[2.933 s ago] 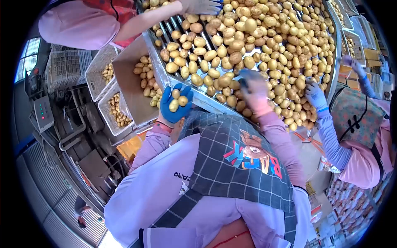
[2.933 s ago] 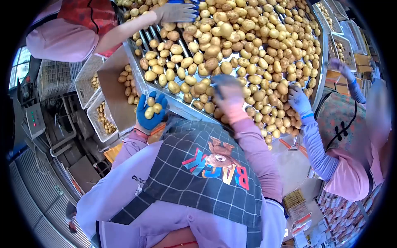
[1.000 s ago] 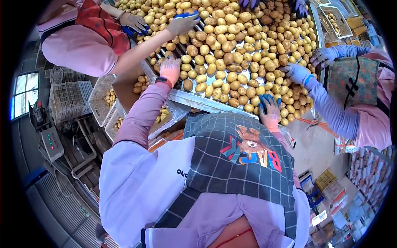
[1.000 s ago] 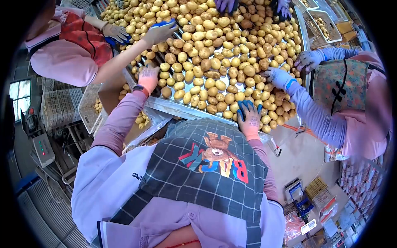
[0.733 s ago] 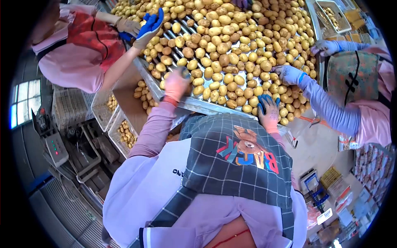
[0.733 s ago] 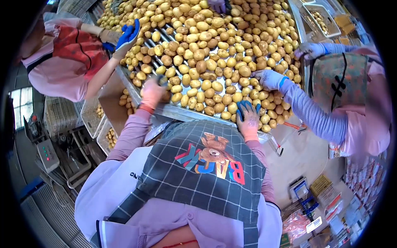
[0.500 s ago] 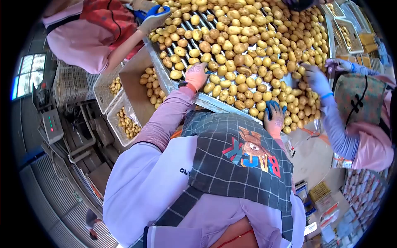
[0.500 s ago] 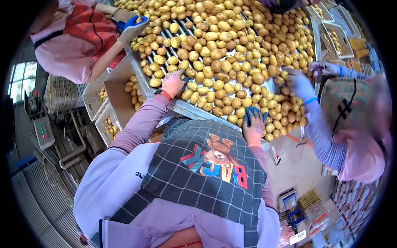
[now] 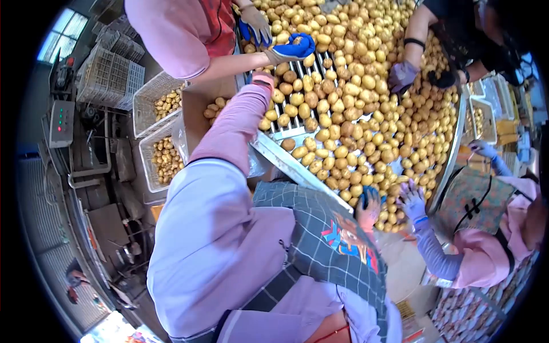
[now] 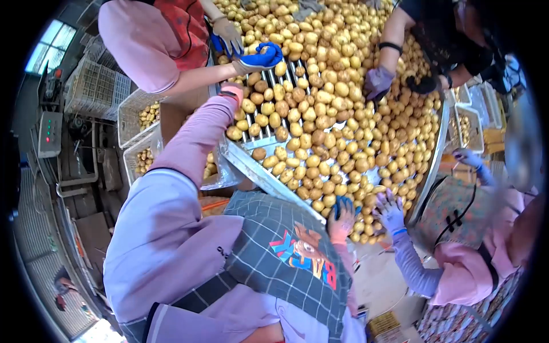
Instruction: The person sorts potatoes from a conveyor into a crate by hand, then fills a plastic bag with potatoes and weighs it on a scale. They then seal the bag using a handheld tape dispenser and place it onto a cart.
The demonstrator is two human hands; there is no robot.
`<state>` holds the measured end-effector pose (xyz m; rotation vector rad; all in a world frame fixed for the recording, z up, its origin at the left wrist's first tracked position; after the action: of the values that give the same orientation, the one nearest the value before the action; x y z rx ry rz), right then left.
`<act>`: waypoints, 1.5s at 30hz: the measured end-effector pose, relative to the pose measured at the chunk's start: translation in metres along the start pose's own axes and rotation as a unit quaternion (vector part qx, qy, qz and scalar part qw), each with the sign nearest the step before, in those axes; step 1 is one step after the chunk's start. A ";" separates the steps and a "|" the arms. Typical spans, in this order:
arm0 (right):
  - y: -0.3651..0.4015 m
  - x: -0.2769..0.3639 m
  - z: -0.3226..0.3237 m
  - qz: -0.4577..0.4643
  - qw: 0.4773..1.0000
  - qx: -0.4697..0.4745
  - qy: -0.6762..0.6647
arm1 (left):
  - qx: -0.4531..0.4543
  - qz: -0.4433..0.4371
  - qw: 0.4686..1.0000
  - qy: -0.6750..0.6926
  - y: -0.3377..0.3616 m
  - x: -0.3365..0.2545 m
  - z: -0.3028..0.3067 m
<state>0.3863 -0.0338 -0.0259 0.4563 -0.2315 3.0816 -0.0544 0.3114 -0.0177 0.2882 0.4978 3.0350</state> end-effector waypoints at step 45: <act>-0.117 0.217 -0.047 0.297 0.928 0.218 -0.050 | -0.300 0.311 0.785 0.443 0.359 0.028 -0.113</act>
<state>0.1697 0.0878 0.0092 0.6609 0.4106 3.7136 -0.1115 -0.0613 -0.0025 -1.2888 -0.7497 3.5057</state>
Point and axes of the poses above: each hand's wrist, its own y-axis away from the middle knuckle, its own z-axis out of the back of the hand, x = y × z, the point moved 3 cm from there along -y, towards the middle knuckle, and after that the axes turned 7 degrees about y, right-handed, at the moved point
